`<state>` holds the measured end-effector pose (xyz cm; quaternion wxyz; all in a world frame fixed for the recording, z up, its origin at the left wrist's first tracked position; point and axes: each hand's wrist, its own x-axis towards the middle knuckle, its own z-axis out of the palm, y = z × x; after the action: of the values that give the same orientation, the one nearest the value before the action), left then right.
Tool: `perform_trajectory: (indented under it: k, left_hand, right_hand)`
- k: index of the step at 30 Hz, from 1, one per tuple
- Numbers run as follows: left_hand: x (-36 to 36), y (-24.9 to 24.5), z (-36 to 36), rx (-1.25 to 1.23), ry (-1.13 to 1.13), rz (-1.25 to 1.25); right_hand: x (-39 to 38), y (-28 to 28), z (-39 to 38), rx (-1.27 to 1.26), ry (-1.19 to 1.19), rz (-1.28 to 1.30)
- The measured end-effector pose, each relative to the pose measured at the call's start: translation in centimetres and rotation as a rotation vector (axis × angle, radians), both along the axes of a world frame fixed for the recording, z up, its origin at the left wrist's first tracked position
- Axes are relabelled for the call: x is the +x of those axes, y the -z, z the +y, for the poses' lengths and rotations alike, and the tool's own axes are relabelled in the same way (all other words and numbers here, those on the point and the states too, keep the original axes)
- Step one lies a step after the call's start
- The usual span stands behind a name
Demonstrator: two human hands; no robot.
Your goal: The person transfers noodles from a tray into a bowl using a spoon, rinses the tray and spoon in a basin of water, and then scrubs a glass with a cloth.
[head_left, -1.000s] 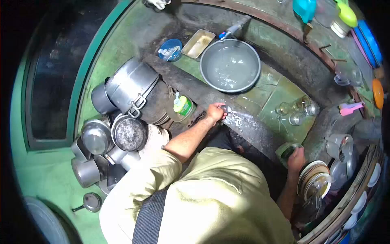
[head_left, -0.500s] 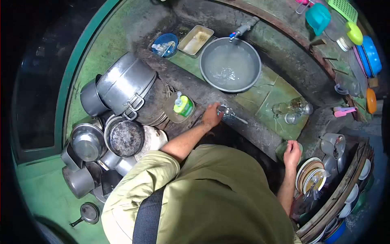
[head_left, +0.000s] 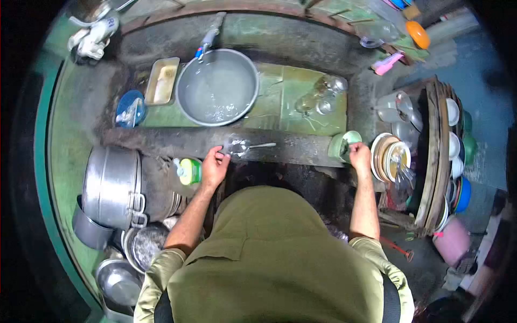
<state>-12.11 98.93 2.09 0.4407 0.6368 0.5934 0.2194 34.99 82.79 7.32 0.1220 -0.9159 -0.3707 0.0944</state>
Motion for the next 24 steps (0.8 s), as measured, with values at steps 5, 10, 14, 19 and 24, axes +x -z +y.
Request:
perform_trajectory:
  k: [5, 10, 14, 19, 24]
  left_hand:
    - [5.7, 3.3, 2.2, 0.037, 0.218, 0.373]
    - [6.5, 3.5, 2.9, 0.065, 0.125, 0.18]
    - [7.2, 1.4, 3.2, -0.123, -0.097, -0.319]
    - [11.2, -5.0, 4.5, -0.091, -0.318, -0.764]
    - [17.0, -8.4, 6.4, -0.163, -0.384, -0.829]
  right_hand:
    - [1.3, 2.2, 1.7, -0.213, -0.175, 0.157]
    - [4.3, 14.1, 1.5, -0.382, -0.292, 0.134]
    - [4.4, 12.1, 1.2, -0.362, -0.362, 0.274]
    - [3.9, 2.7, -0.8, 0.249, -0.246, 0.682]
    - [4.1, 0.3, -0.4, 0.679, 0.357, 1.637]
